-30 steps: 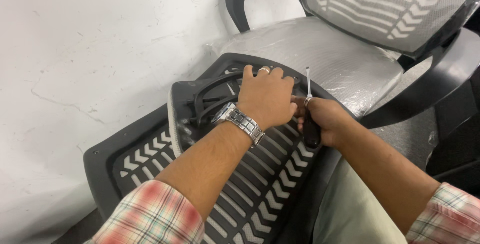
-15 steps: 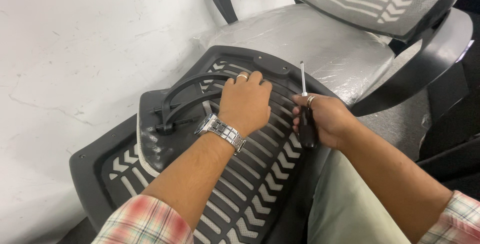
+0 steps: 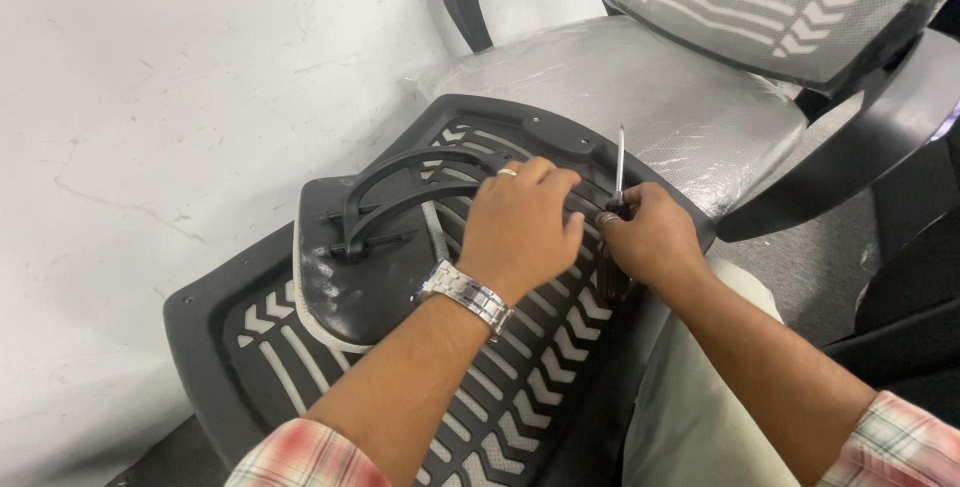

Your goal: The person uses a screwdriver to remove screws from a chair headrest and detaches it from the chair back. They then place the headrest aside and continue to work on the chair back.

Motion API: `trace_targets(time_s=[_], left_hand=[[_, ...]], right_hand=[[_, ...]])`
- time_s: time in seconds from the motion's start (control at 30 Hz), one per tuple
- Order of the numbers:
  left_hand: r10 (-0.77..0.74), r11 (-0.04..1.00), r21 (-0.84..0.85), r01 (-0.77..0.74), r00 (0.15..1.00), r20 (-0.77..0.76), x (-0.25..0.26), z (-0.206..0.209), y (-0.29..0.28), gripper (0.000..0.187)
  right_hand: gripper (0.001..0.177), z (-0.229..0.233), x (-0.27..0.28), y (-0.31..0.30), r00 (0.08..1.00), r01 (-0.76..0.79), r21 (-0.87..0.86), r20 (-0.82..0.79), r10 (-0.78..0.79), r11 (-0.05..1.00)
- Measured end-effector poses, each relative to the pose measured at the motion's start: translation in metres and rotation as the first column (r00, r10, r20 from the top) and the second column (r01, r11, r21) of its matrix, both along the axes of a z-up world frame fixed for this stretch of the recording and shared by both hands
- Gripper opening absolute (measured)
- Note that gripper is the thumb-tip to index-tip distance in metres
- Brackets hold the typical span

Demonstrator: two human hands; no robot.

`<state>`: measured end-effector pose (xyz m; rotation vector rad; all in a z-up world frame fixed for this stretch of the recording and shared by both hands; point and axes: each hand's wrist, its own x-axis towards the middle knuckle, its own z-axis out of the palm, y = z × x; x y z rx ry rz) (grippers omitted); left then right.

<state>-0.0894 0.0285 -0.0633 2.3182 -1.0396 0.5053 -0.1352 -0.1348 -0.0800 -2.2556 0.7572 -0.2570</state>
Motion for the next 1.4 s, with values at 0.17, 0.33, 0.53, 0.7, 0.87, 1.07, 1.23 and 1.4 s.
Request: trace_targets(time_s=[0.17, 0.33, 0.53, 0.7, 0.87, 1.07, 1.23, 1.4], left_hand=[[-0.031, 1.0, -0.005, 0.031, 0.97, -0.24, -0.017, -0.014, -0.008, 0.03], [-0.076, 0.994, -0.103, 0.038, 0.916, -0.394, -0.025, -0.026, -0.014, 0.028], [-0.17, 0.961, -0.275, -0.011, 0.76, -0.627, -0.022, -0.032, -0.022, 0.029], [-0.333, 0.904, -0.427, -0.003, 0.62, -0.71, -0.026, -0.034, -0.037, 0.033], [-0.534, 0.814, -0.576, 0.07, 0.477, -0.697, -0.054, -0.033, -0.076, 0.034], [-0.65, 0.759, -0.65, 0.047, 0.121, -0.75, -0.098, -0.024, -0.122, 0.037], [-0.623, 0.77, -0.632, 0.085, -0.111, -0.774, -0.128, -0.036, -0.157, 0.033], [-0.541, 0.799, -0.578, 0.166, -0.222, -0.811, -0.152, -0.06, -0.2, 0.034]], right_hand=[[0.056, -0.018, -0.018, 0.005, 0.993, -0.012, -0.11, -0.121, -0.002, 0.994], [0.074, -0.027, -0.028, 0.007, 0.996, -0.048, -0.167, -0.085, 0.034, 0.985], [0.06, -0.014, -0.037, 0.007, 1.0, -0.004, -0.033, -0.008, 0.004, 0.999], [0.03, -0.003, -0.061, -0.001, 0.996, 0.012, 0.296, 0.084, -0.038, 0.955], [0.022, -0.003, -0.098, -0.02, 0.975, 0.094, 0.46, 0.135, -0.174, 0.883], [0.019, -0.004, -0.152, -0.053, 0.924, 0.221, 0.597, 0.125, -0.362, 0.771], [0.018, -0.02, -0.195, -0.077, 0.868, 0.313, 0.624, 0.118, -0.483, 0.716], [0.019, -0.041, -0.229, -0.098, 0.826, 0.307, 0.671, 0.164, -0.539, 0.675]])
